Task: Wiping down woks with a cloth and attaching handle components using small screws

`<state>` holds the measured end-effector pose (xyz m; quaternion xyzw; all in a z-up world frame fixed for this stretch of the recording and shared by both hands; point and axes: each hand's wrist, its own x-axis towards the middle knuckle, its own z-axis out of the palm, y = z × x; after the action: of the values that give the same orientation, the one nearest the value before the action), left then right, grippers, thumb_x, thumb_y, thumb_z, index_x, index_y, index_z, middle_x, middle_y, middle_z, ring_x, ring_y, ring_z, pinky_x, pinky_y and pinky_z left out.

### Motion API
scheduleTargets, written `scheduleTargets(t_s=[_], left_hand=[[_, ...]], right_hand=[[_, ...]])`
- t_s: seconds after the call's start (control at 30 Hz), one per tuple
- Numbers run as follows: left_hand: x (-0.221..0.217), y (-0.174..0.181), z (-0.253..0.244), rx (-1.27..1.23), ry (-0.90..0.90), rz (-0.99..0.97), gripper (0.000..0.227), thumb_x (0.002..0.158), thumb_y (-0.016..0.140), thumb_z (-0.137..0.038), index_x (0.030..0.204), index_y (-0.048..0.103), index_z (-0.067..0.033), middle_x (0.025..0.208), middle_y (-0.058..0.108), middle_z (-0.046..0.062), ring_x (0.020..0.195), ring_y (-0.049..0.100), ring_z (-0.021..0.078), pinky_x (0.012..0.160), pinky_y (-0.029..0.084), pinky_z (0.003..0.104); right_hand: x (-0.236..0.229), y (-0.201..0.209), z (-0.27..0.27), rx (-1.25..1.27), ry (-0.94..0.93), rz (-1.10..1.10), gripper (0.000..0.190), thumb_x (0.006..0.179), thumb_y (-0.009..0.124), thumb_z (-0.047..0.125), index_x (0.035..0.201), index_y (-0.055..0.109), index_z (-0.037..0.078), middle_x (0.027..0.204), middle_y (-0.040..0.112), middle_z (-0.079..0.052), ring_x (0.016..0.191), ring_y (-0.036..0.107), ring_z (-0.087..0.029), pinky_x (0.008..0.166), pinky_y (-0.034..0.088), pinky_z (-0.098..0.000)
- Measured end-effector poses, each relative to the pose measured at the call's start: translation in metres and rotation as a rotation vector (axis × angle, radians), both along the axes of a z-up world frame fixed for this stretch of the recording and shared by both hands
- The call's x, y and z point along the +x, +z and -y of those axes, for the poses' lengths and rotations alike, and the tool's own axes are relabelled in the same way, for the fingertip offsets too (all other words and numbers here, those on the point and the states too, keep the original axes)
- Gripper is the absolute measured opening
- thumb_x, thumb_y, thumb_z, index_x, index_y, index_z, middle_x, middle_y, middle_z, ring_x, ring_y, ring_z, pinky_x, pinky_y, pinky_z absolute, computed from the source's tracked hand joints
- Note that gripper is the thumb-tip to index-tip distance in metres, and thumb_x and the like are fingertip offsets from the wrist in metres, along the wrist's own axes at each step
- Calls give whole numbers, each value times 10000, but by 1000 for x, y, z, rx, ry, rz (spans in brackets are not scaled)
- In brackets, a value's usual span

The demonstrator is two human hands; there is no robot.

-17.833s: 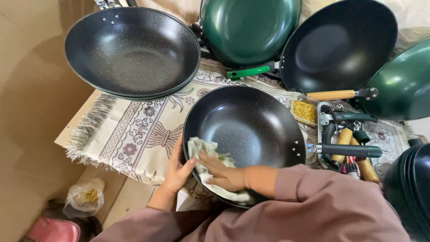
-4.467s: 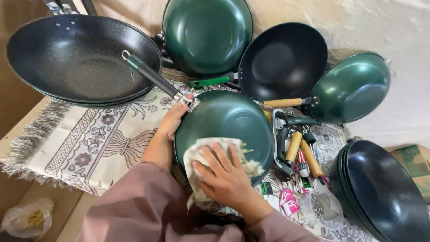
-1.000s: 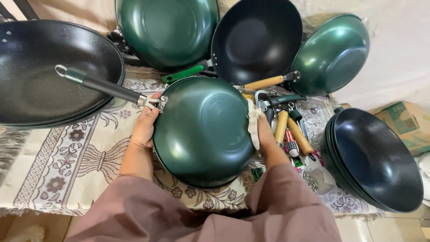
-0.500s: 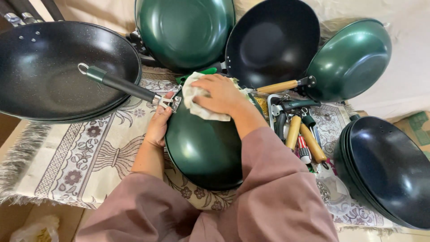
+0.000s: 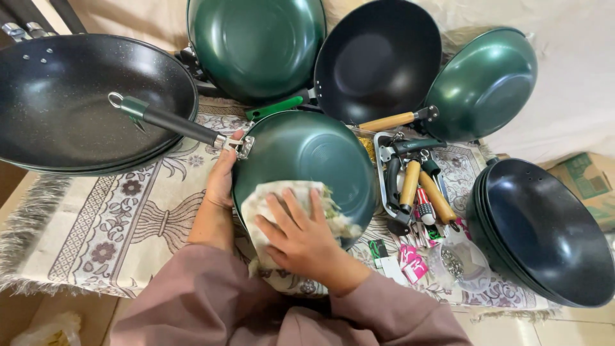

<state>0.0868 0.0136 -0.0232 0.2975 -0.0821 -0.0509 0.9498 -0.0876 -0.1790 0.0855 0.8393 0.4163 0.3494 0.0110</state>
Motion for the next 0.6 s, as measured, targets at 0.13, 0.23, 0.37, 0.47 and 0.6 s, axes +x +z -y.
scheduleTargets(t_s=[0.13,0.23,0.37,0.47,0.6], left_hand=[[-14,17,-2,86,-24,32,589,981,596,-225,1539,407,-239,1364,630,143,1167,654,276,1007,538,428],[-7,8,-1,101,-18,48,611,965,628,-214,1536,409,-232,1324,648,133,1147,662,258,992,544,410],[2,-3,2,56,21,111,585,1001,618,-161,1550,417,-165,1347,655,208,1099,715,331,848,640,493],[-3,1,0,70,29,105,586,997,620,-160,1548,422,-163,1348,654,208,1102,712,331,853,643,489],[-1,2,-6,88,40,105,599,1001,610,-174,1565,406,-174,1364,645,205,1110,706,335,855,641,496]], right_hand=[[-15,-41,56,101,-38,116,429,998,649,491,1326,624,216,1481,528,-128,1416,458,-408,1198,243,-698],[-2,-80,107,281,-96,47,546,965,534,608,1207,624,127,1464,491,-271,1449,370,-504,1199,220,-766],[47,-108,159,758,-43,-253,680,999,471,470,1493,444,3,1597,344,-304,1487,288,-509,1219,214,-596],[95,-112,193,1162,-34,-642,574,1068,418,308,1526,392,-38,1540,443,-280,1456,390,-406,1268,241,-461],[164,-71,204,676,-414,-813,507,1113,384,219,1509,451,-90,1543,469,-302,1465,415,-389,1274,267,-434]])
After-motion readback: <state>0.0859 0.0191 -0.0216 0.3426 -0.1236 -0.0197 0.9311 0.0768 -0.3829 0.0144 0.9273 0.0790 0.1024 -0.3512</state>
